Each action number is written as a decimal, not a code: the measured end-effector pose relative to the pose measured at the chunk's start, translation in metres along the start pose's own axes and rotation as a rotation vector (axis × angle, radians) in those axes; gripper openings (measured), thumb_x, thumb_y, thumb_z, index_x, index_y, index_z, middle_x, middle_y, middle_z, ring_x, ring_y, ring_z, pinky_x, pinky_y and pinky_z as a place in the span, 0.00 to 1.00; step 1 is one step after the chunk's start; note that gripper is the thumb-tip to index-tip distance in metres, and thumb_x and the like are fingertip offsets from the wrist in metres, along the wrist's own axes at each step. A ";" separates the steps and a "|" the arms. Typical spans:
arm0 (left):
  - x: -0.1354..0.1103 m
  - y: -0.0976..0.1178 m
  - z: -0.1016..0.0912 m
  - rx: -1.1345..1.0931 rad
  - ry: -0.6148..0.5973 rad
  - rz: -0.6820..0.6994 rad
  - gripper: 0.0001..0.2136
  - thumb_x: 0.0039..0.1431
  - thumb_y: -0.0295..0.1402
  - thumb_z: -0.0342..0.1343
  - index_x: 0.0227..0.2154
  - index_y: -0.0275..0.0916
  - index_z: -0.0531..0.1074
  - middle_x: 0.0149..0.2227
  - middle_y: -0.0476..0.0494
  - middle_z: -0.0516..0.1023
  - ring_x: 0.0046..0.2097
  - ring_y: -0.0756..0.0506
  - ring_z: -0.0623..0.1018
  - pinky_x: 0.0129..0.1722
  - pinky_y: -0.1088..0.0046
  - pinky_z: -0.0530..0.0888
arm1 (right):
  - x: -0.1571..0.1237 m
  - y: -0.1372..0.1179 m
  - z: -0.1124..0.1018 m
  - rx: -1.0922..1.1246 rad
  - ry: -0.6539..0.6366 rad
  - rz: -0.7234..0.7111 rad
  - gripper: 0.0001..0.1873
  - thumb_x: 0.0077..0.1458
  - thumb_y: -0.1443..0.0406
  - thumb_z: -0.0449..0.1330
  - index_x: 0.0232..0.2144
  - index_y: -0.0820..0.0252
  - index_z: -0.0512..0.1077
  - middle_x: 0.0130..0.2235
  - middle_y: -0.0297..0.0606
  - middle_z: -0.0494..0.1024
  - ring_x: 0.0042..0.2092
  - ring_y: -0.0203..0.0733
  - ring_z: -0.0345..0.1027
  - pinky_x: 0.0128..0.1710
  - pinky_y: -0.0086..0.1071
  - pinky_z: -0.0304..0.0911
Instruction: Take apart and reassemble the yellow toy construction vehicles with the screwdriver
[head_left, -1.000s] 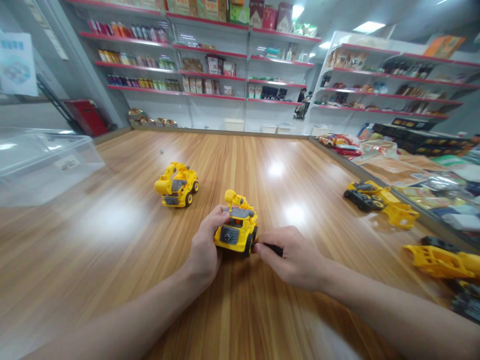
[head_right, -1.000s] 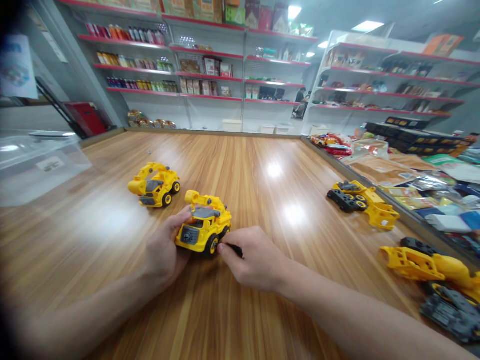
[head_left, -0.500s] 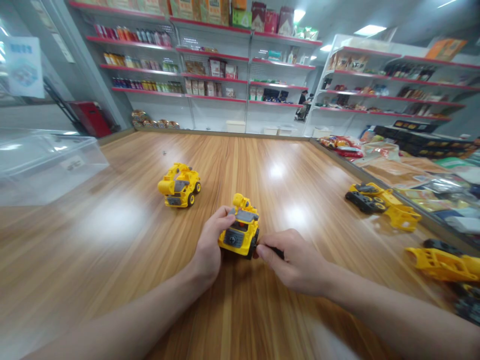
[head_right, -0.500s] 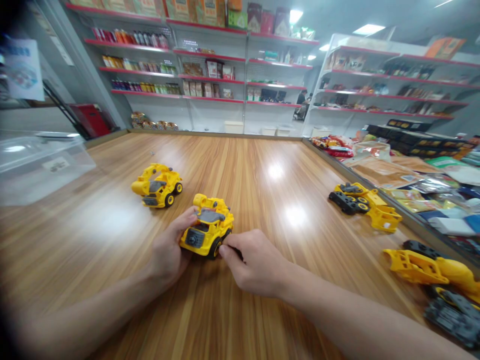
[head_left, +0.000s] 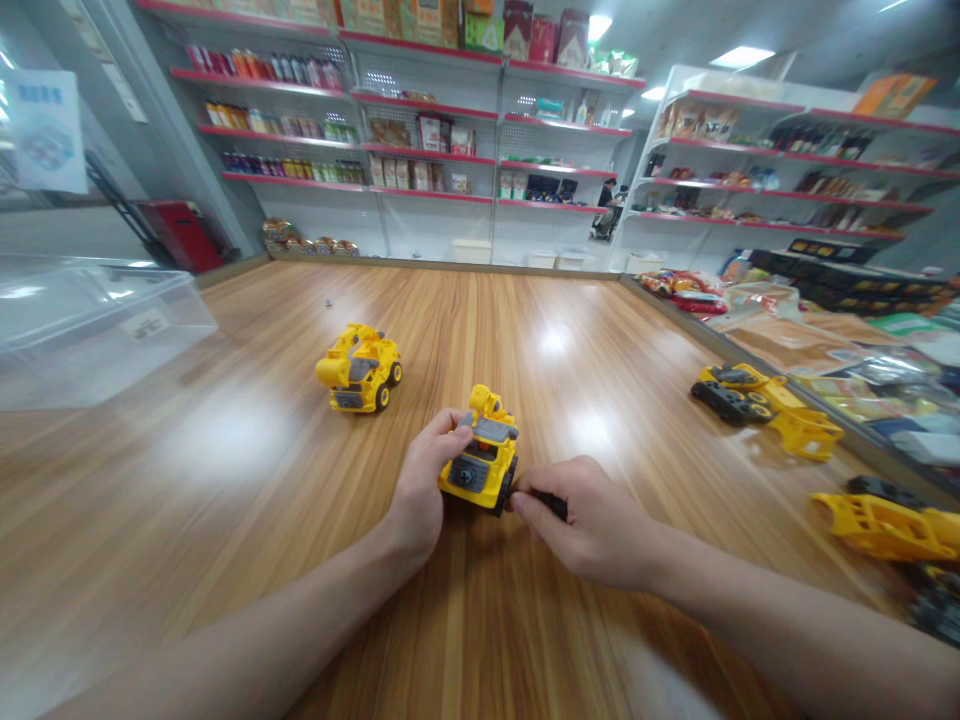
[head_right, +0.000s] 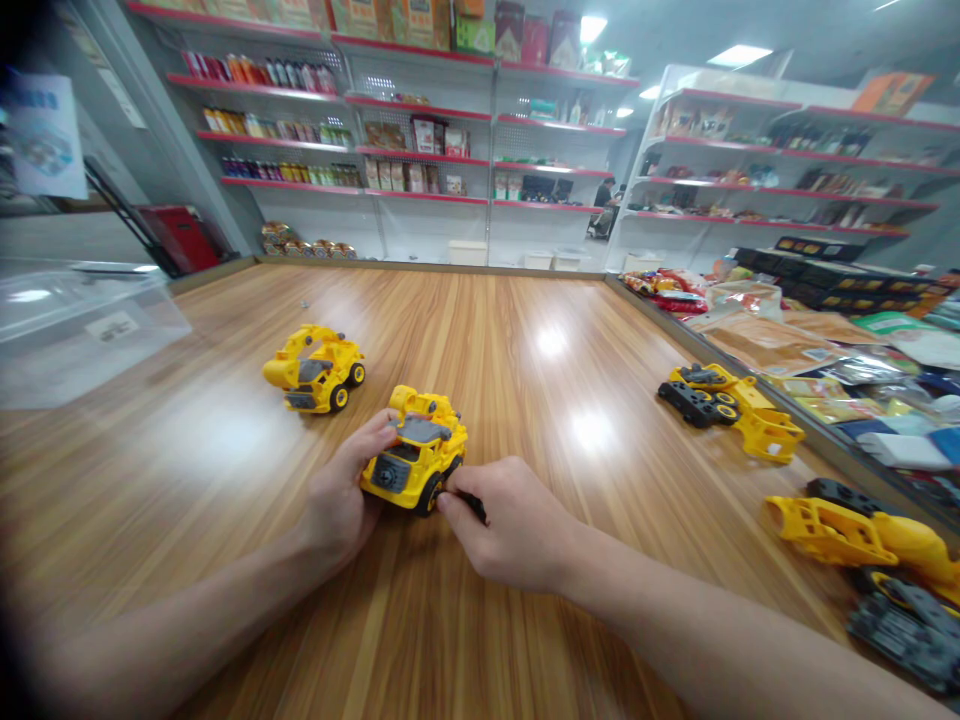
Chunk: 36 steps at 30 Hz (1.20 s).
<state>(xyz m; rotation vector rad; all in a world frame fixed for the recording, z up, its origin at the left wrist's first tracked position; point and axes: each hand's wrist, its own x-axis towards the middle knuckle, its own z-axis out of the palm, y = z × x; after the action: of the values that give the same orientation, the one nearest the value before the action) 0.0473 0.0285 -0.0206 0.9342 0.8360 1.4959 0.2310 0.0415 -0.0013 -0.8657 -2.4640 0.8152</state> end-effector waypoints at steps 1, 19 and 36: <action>0.000 0.000 0.001 0.007 0.002 0.004 0.09 0.59 0.38 0.53 0.33 0.37 0.72 0.32 0.46 0.78 0.33 0.45 0.76 0.35 0.71 0.70 | 0.000 0.000 0.000 -0.008 0.011 -0.005 0.12 0.61 0.67 0.51 0.26 0.62 0.67 0.23 0.30 0.66 0.24 0.30 0.59 0.25 0.27 0.53; -0.005 -0.002 0.003 0.226 -0.032 0.040 0.15 0.62 0.42 0.54 0.42 0.36 0.75 0.42 0.41 0.78 0.42 0.41 0.77 0.41 0.68 0.72 | 0.002 -0.001 -0.003 -0.025 -0.083 0.074 0.14 0.61 0.69 0.49 0.24 0.63 0.68 0.21 0.32 0.69 0.22 0.30 0.60 0.23 0.26 0.50; -0.006 0.003 0.001 0.416 -0.010 0.081 0.16 0.60 0.44 0.56 0.44 0.39 0.74 0.48 0.39 0.72 0.54 0.36 0.70 0.46 0.63 0.70 | 0.005 0.017 -0.009 -0.164 -0.066 -0.056 0.11 0.60 0.70 0.52 0.26 0.61 0.66 0.22 0.29 0.65 0.23 0.30 0.56 0.25 0.27 0.50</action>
<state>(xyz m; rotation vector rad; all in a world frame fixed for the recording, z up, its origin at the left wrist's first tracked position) 0.0467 0.0223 -0.0180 1.2926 1.1393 1.4090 0.2393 0.0590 -0.0042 -0.8330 -2.6294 0.6385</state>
